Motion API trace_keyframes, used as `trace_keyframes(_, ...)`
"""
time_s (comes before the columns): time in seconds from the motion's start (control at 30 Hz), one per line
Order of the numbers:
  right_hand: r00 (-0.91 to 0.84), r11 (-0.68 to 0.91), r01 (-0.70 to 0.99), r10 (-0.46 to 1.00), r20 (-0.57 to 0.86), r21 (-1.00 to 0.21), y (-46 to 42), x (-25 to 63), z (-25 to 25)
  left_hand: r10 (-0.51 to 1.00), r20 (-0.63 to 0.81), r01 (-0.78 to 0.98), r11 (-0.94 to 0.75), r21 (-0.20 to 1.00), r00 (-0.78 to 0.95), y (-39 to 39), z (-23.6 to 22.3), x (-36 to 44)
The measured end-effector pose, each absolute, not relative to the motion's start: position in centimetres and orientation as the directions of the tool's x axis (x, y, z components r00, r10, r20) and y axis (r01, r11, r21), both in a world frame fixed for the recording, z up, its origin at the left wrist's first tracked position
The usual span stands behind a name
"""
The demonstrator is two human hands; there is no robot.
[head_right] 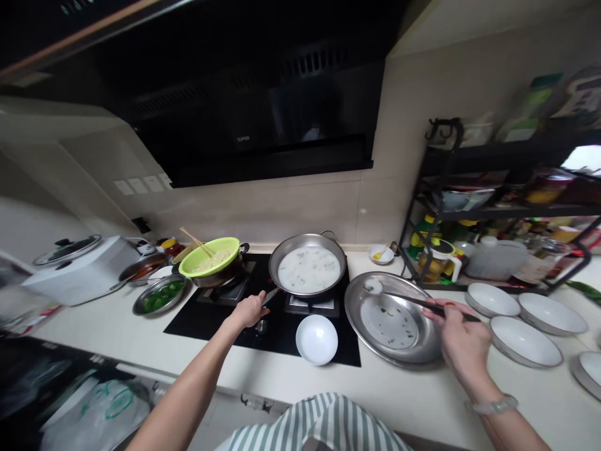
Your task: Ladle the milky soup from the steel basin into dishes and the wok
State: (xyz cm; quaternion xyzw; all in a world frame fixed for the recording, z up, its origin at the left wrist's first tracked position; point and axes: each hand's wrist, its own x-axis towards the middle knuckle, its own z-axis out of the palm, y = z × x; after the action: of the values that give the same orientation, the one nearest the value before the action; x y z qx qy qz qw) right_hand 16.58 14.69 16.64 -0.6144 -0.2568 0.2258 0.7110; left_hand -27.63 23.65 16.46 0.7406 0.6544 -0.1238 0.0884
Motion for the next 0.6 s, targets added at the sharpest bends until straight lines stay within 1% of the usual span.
trace_keyframes(0.03, 0.771, 0.057, 0.069, 0.63, 0.09, -0.996, 13.8, 16.9, 15.9, 0.943, -0.308, 0.99, -0.137, -0.021, 0.124, 23.8, 16.5, -27.7)
trace_keyframes(0.07, 0.765, -0.04, 0.184, 0.633, 0.118, -0.982, 12.9, 17.0, 15.2, 0.938, -0.318, 0.989, -0.148, -0.009, 0.137, 23.9, 16.5, -27.8)
trace_keyframes(0.1, 0.74, -0.121, 0.317, 0.651, 0.166, -0.941, 12.0, 17.1, 14.5, 0.933, -0.327, 0.987, -0.16, 0.004, 0.153, 24.0, 16.6, -27.9)
trace_keyframes(0.13, 0.714, -0.165, 0.425, 0.666, 0.217, -0.89, 11.2, 17.1, 13.9, 0.927, -0.334, 0.985, -0.173, 0.017, 0.169, 24.1, 16.7, -27.9)
trace_keyframes(0.17, 0.661, -0.167, 0.515, 0.702, 0.265, -0.841, 10.5, 17.0, 13.3, 0.922, -0.341, 0.982, -0.186, 0.029, 0.185, 24.2, 16.9, -28.0)
trace_keyframes(0.2, 0.597, -0.132, 0.595, 0.732, 0.327, -0.793, 9.9, 16.9, 12.8, 0.917, -0.346, 0.98, -0.197, 0.04, 0.199, 24.2, 17.0, -28.0)
trace_keyframes(0.23, 0.514, -0.064, 0.669, 0.759, 0.399, -0.741, 9.3, 16.7, 12.4, 0.913, -0.349, 0.978, -0.205, 0.048, 0.209, 24.2, 17.1, -28.0)
trace_keyframes(0.3, 0.298, 0.123, 0.79, 0.779, 0.552, -0.6, 8.5, 16.4, 11.9, 0.909, -0.353, 0.975, -0.214, 0.057, 0.22, 24.2, 17.3, -28.1)
trace_keyframes(0.37, 0.07, 0.294, 0.852, 0.756, 0.651, -0.433, 7.9, 16.2, 11.9, 0.908, -0.353, 0.974, -0.219, 0.062, 0.227, 24.1, 17.4, -28.1)
trace_keyframes(0.4, -0.014, 0.351, 0.86, 0.742, 0.671, -0.371, 7.8, 16.1, 12.1, 0.907, -0.352, 0.973, -0.222, 0.064, 0.23, 24.1, 17.4, -28.1)
trace_keyframes(0.43, -0.064, 0.387, 0.859, 0.73, 0.68, -0.335, 7.7, 16.1, 12.4, 0.908, -0.349, 0.972, -0.224, 0.065, 0.232, 24.0, 17.4, -28.0)
trace_keyframes(0.47, -0.071, 0.398, 0.857, 0.722, 0.689, -0.328, 7.6, 15.9, 12.7, 0.909, -0.347, 0.972, -0.224, 0.064, 0.232, 24.0, 17.4, -28.0)
trace_keyframes(0.5, -0.032, 0.379, 0.857, 0.716, 0.698, -0.349, 7.7, 15.8, 13.2, 0.91, -0.346, 0.973, -0.223, 0.063, 0.231, 24.0, 17.4, -28.0)
trace_keyframes(0.53, 0.065, 0.325, 0.855, 0.708, 0.704, -0.405, 7.9, 15.5, 13.8, 0.911, -0.345, 0.973, -0.221, 0.061, 0.228, 24.0, 17.4, -28.0)
trace_keyframes(0.6, 0.385, 0.127, 0.793, 0.652, 0.653, -0.595, 8.6, 14.6, 15.2, 0.911, -0.347, 0.975, -0.215, 0.059, 0.222, 24.0, 17.3, -28.0)
